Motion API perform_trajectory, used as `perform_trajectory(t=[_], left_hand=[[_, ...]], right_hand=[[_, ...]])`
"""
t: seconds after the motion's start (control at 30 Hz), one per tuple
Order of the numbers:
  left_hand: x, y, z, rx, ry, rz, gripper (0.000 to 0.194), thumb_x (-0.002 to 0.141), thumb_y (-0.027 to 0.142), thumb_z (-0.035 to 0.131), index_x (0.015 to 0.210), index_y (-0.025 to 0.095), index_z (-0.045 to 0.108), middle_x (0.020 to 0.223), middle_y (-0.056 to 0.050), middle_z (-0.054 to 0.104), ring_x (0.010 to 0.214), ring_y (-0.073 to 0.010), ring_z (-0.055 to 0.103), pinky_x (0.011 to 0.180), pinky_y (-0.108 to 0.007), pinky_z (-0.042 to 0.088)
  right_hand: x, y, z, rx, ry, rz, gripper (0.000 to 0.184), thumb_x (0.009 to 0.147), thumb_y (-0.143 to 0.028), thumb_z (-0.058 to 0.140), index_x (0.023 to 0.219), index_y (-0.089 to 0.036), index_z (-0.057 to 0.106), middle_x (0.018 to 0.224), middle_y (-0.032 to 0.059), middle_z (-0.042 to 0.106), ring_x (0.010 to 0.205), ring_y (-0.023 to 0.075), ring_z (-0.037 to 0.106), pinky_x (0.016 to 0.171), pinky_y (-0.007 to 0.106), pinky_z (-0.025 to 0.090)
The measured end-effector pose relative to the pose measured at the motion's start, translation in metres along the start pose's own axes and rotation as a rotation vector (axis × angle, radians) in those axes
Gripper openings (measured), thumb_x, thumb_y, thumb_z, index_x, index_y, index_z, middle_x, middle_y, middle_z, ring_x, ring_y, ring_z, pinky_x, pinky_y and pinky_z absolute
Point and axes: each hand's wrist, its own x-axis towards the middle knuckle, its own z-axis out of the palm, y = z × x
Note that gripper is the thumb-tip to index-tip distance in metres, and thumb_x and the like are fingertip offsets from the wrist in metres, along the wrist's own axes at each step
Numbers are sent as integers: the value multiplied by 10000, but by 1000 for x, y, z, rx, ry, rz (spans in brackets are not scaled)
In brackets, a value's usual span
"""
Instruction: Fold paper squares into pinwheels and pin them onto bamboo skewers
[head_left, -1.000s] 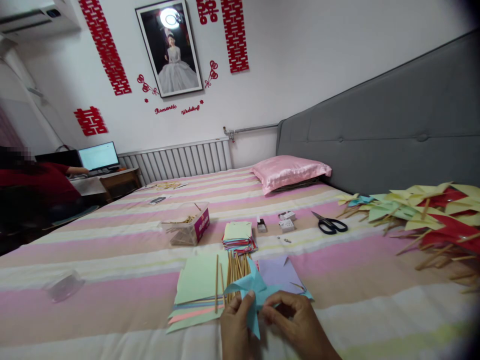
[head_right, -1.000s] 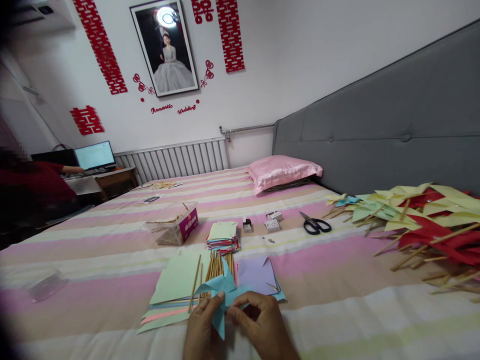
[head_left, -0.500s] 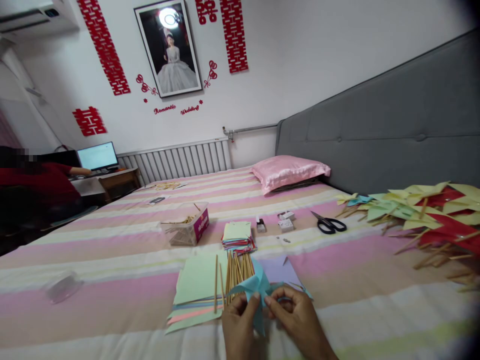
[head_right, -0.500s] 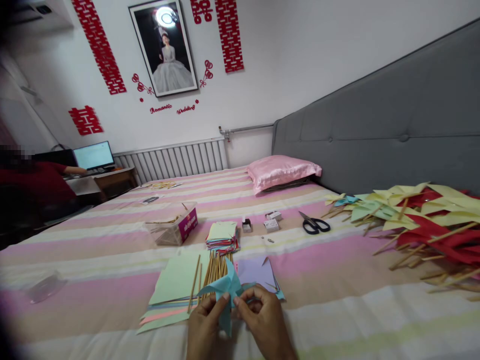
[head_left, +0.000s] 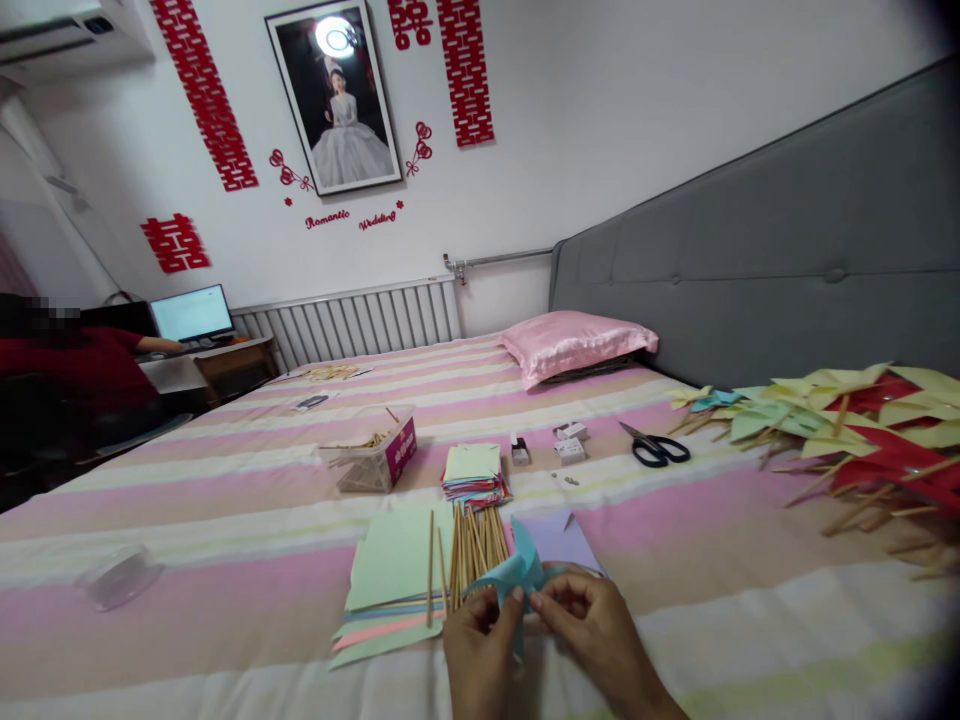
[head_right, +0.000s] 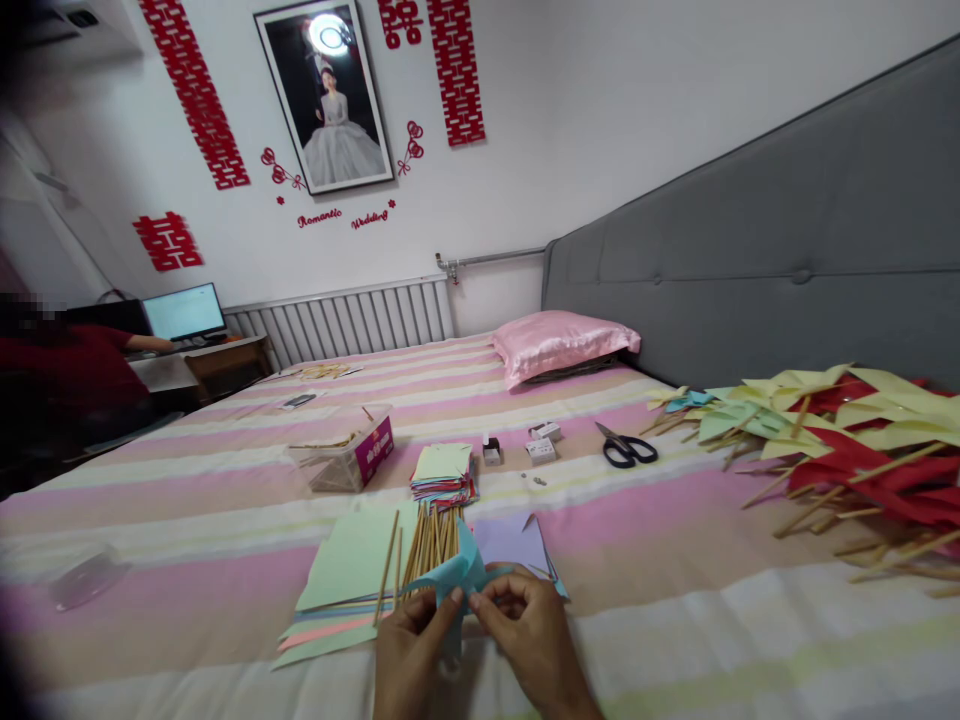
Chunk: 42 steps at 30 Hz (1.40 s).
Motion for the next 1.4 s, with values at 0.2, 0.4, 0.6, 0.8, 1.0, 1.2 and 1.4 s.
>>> perform_trajectory(t=[0.2, 0.4, 0.6, 0.8, 1.0, 1.2, 1.4], left_hand=[[1, -6, 0, 51, -19, -5, 341, 530, 457, 737, 564, 118, 717, 437, -10, 572, 410, -103, 432, 390, -200, 302], [-3, 3, 5, -13, 45, -20, 338, 476, 461, 767, 462, 136, 678, 420, 2, 557, 445, -107, 450, 443, -200, 360], [-1, 0, 4, -95, 54, -94, 350, 430, 474, 785, 446, 140, 680, 360, 33, 488, 354, -67, 338, 416, -209, 358], [0, -3, 5, -176, 8, -109, 375, 395, 490, 796, 433, 135, 681, 359, 21, 514, 354, -55, 329, 464, -222, 413], [0, -2, 3, -85, -15, -45, 371, 435, 507, 777, 426, 148, 685, 355, 21, 497, 374, -68, 350, 479, -222, 417], [2, -5, 1, -35, -26, -37, 388, 456, 520, 762, 439, 140, 683, 373, 16, 508, 367, -63, 339, 431, -210, 375], [3, -8, 1, -51, 5, -58, 434, 413, 542, 766, 443, 117, 682, 377, -11, 542, 380, -74, 375, 416, -205, 347]], right_hand=[[2, 1, -1, -57, 19, 5, 273, 689, -376, 653, 555, -138, 651, 710, 102, 647, 822, 275, 625, 643, 300, 477], [1, -1, -1, -59, 25, -13, 279, 690, -383, 659, 535, -150, 657, 704, 93, 664, 780, 257, 627, 666, 308, 467], [0, 3, 4, -52, 39, -62, 363, 706, -458, 626, 478, -175, 645, 662, 96, 666, 838, 283, 616, 696, 320, 465], [2, 10, 6, 0, 65, -54, 353, 671, -476, 647, 508, -163, 662, 826, 144, 681, 826, 287, 629, 658, 315, 485], [4, 5, 1, -80, 22, -34, 300, 700, -412, 636, 536, -163, 659, 889, 153, 680, 883, 295, 612, 690, 319, 472], [5, 5, -1, -79, -47, -20, 283, 699, -401, 645, 562, -155, 673, 977, 154, 660, 840, 266, 629, 704, 318, 474], [6, 7, -3, -108, -50, -38, 286, 703, -409, 638, 581, -156, 688, 955, 140, 671, 825, 254, 638, 711, 304, 484]])
